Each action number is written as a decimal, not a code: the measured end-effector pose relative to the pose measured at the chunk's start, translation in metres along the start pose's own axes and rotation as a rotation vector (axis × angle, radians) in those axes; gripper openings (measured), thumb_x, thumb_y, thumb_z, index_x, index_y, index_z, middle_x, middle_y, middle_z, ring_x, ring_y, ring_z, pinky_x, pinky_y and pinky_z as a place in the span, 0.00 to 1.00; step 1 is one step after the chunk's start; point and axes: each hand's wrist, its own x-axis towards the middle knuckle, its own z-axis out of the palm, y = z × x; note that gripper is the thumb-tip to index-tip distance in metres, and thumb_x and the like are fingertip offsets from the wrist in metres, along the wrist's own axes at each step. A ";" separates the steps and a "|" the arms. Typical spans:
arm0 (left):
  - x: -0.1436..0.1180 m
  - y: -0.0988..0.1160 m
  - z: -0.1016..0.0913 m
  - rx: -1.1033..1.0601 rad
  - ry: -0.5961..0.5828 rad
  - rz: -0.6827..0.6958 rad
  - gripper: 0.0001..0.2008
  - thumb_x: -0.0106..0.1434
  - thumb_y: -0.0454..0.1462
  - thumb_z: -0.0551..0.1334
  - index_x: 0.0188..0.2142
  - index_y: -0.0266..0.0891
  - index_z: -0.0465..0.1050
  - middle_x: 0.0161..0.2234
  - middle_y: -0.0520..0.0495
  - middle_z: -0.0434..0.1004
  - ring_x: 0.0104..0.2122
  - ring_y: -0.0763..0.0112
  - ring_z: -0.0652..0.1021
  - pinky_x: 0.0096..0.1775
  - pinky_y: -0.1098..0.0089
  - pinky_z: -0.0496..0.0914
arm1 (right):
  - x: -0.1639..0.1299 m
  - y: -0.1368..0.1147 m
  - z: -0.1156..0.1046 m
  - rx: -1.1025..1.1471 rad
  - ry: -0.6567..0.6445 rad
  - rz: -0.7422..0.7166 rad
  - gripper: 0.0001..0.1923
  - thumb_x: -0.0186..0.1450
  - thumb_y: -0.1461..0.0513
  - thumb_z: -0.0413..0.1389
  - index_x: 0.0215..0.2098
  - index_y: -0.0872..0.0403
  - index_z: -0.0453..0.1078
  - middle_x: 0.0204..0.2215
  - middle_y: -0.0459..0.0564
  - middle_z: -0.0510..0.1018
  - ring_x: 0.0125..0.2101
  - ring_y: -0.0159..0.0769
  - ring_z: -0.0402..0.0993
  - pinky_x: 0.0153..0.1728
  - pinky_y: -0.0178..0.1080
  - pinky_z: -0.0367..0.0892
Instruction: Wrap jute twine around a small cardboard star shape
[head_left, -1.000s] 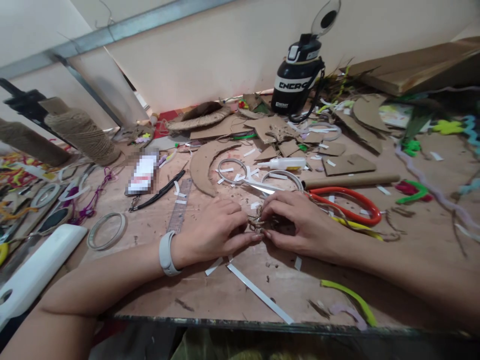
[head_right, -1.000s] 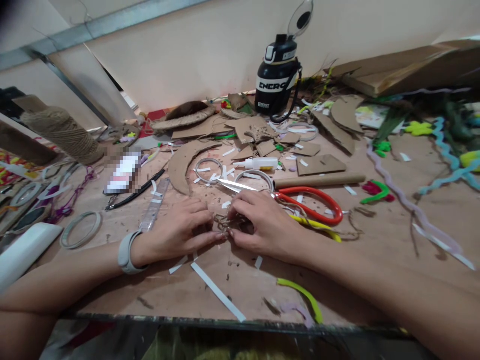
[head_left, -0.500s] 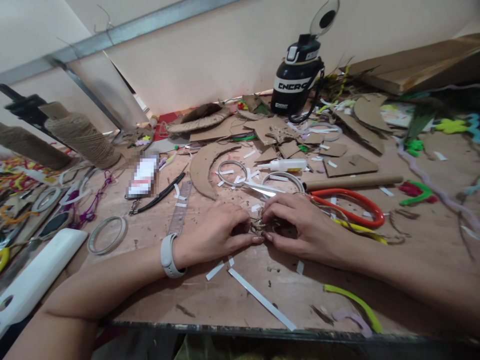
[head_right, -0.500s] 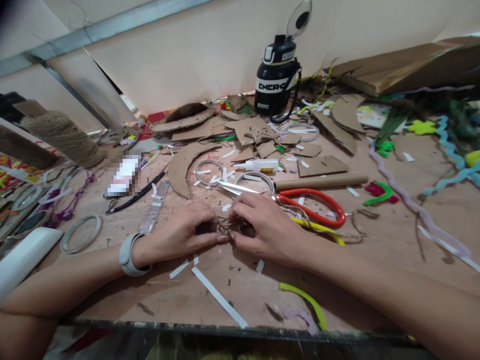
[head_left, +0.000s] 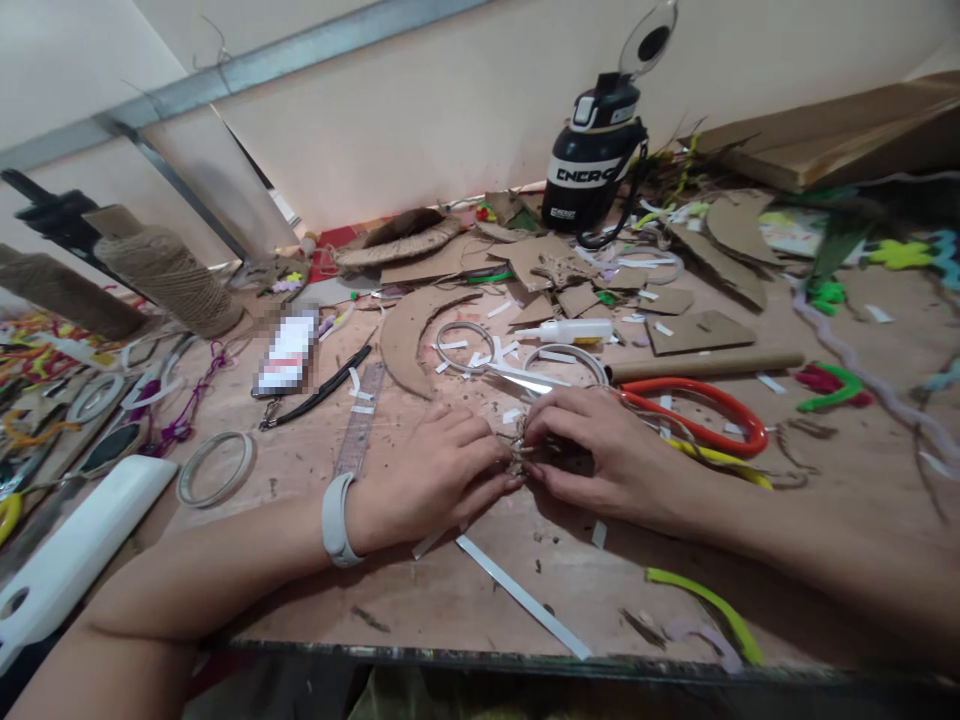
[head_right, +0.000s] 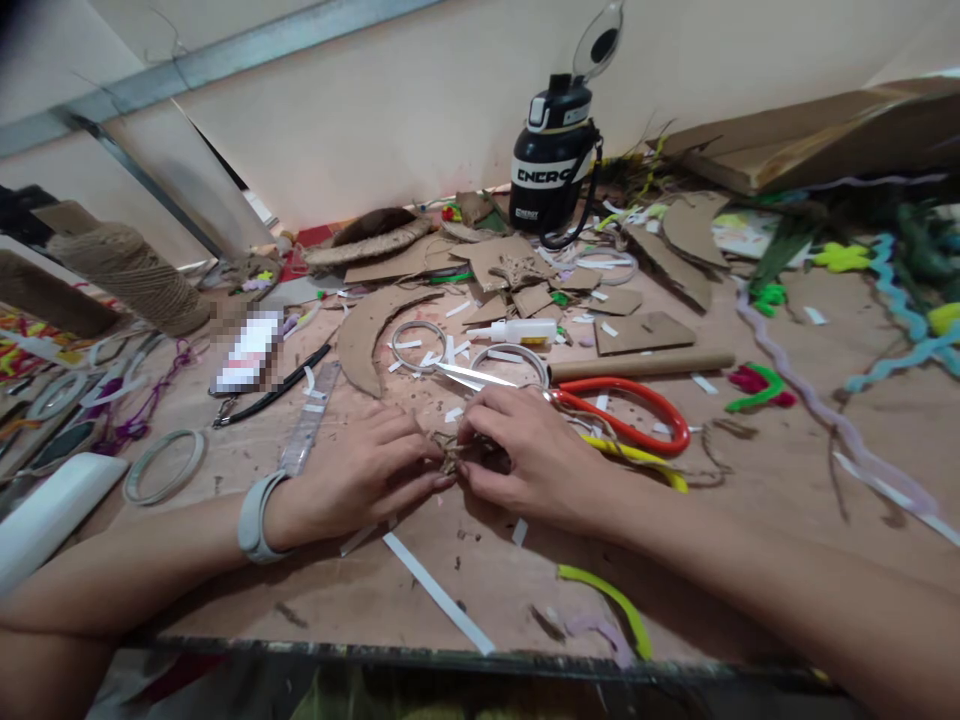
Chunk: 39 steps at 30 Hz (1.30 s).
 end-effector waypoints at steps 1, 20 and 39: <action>0.000 0.000 0.000 0.030 0.004 0.021 0.14 0.73 0.43 0.55 0.39 0.37 0.74 0.34 0.46 0.76 0.37 0.67 0.73 0.42 0.65 0.63 | 0.000 0.000 0.000 -0.001 0.000 -0.002 0.03 0.62 0.63 0.59 0.36 0.53 0.71 0.36 0.51 0.76 0.37 0.40 0.71 0.38 0.40 0.62; -0.011 0.018 -0.002 0.230 0.103 0.087 0.17 0.71 0.45 0.56 0.48 0.34 0.74 0.33 0.47 0.76 0.35 0.65 0.73 0.39 0.64 0.63 | -0.001 0.001 0.001 -0.009 -0.011 0.013 0.04 0.63 0.61 0.58 0.36 0.53 0.71 0.37 0.51 0.75 0.38 0.40 0.71 0.40 0.42 0.62; -0.017 0.026 0.001 0.386 0.040 0.106 0.26 0.72 0.52 0.52 0.52 0.32 0.72 0.41 0.46 0.78 0.42 0.64 0.74 0.46 0.61 0.60 | -0.002 -0.002 -0.002 0.028 -0.029 0.041 0.03 0.63 0.63 0.57 0.37 0.53 0.70 0.37 0.51 0.75 0.40 0.41 0.71 0.41 0.42 0.62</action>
